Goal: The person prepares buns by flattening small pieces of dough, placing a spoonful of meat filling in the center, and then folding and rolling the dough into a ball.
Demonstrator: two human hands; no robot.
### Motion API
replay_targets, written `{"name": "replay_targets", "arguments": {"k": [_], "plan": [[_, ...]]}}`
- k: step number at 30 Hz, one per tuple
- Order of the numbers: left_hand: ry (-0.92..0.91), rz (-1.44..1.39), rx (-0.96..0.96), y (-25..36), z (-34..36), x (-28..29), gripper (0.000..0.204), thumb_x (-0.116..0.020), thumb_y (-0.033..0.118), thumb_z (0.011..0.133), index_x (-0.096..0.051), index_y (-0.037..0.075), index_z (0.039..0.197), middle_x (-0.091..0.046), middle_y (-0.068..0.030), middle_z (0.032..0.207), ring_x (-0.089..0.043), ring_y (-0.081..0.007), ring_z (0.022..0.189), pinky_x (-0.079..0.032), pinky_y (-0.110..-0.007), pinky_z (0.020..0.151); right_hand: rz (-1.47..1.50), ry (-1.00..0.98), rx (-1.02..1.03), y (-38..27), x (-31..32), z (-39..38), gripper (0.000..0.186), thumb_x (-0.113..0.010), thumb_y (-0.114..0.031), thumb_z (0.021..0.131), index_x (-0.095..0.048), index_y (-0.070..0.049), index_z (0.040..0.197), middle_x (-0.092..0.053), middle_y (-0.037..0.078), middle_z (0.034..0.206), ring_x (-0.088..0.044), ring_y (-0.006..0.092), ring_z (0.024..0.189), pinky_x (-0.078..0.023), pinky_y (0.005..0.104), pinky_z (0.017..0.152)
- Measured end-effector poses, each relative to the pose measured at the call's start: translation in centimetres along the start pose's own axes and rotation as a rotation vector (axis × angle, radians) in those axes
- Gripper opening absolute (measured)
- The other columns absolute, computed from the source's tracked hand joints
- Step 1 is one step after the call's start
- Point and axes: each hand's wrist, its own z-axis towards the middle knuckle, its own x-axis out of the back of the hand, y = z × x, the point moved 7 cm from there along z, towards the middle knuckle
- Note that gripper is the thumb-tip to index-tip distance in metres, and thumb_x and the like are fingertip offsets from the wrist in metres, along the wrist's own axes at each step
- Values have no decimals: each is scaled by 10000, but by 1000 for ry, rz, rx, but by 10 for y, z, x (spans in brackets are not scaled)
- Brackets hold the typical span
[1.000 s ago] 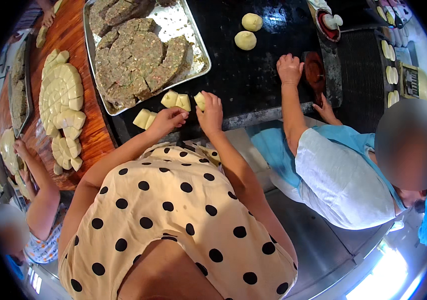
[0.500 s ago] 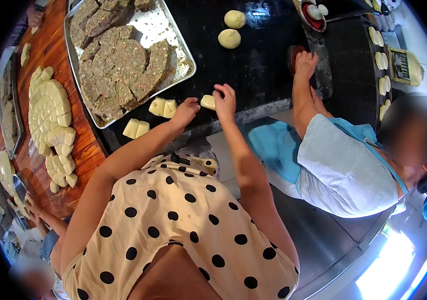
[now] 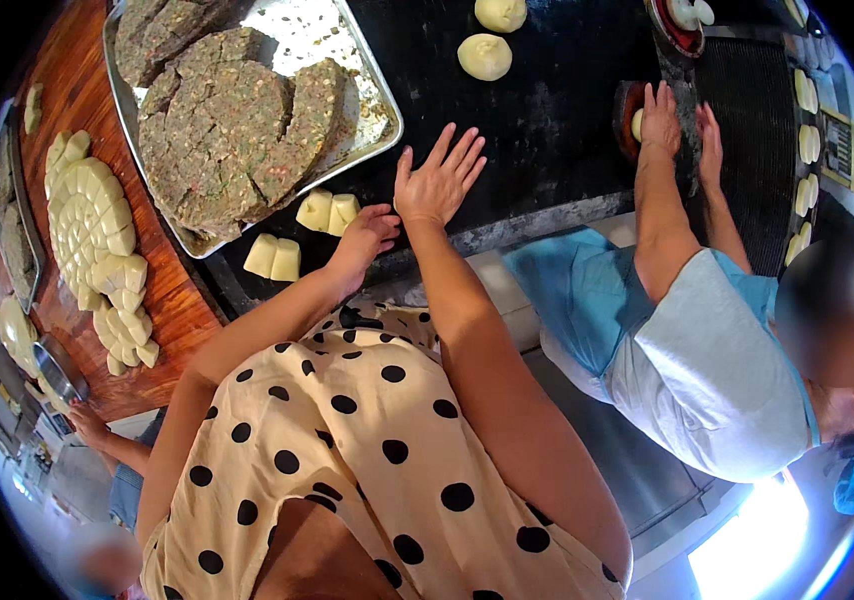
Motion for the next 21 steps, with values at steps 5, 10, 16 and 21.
{"name": "replay_targets", "arguments": {"k": [5, 10, 16, 21], "plan": [[-76, 30, -7, -6, -16, 0, 419, -492, 136, 986, -414, 16, 1379, -581, -106, 1220, -581, -238, 1121, -468, -366, 974, -24, -21, 54, 0, -5, 12, 748, -499, -456, 930, -294, -32, 1511, -166, 255, 1588, -116, 411, 1480, -55, 521, 1200], [-162, -56, -12, 1, -51, 18, 382, -512, 151, 990, -460, 7, 1341, -608, -138, 1202, -611, -239, 1069, -504, -371, 941, 206, -179, -64, 23, -26, 19, 666, -394, -440, 1007, -249, -59, 1534, -98, 222, 1613, -45, 376, 1499, -19, 521, 1196], [-148, -145, -10, -7, -67, 37, 309, -518, 176, 1003, -529, 15, 1266, -648, -137, 1135, -643, -230, 1027, -526, -367, 930, 69, 82, 120, 7, -8, 45, 664, -424, -446, 997, -308, -34, 1505, -150, 268, 1586, -87, 395, 1488, -43, 512, 1199], [-192, -102, -28, -6, -86, 35, 326, -531, 212, 1001, -525, 27, 1270, -652, -129, 1126, -645, -226, 1025, -520, -352, 933, 20, 75, 98, 6, -12, 45, 666, -445, -439, 992, -314, -34, 1505, -167, 269, 1582, -97, 396, 1486, -63, 514, 1197]]}}
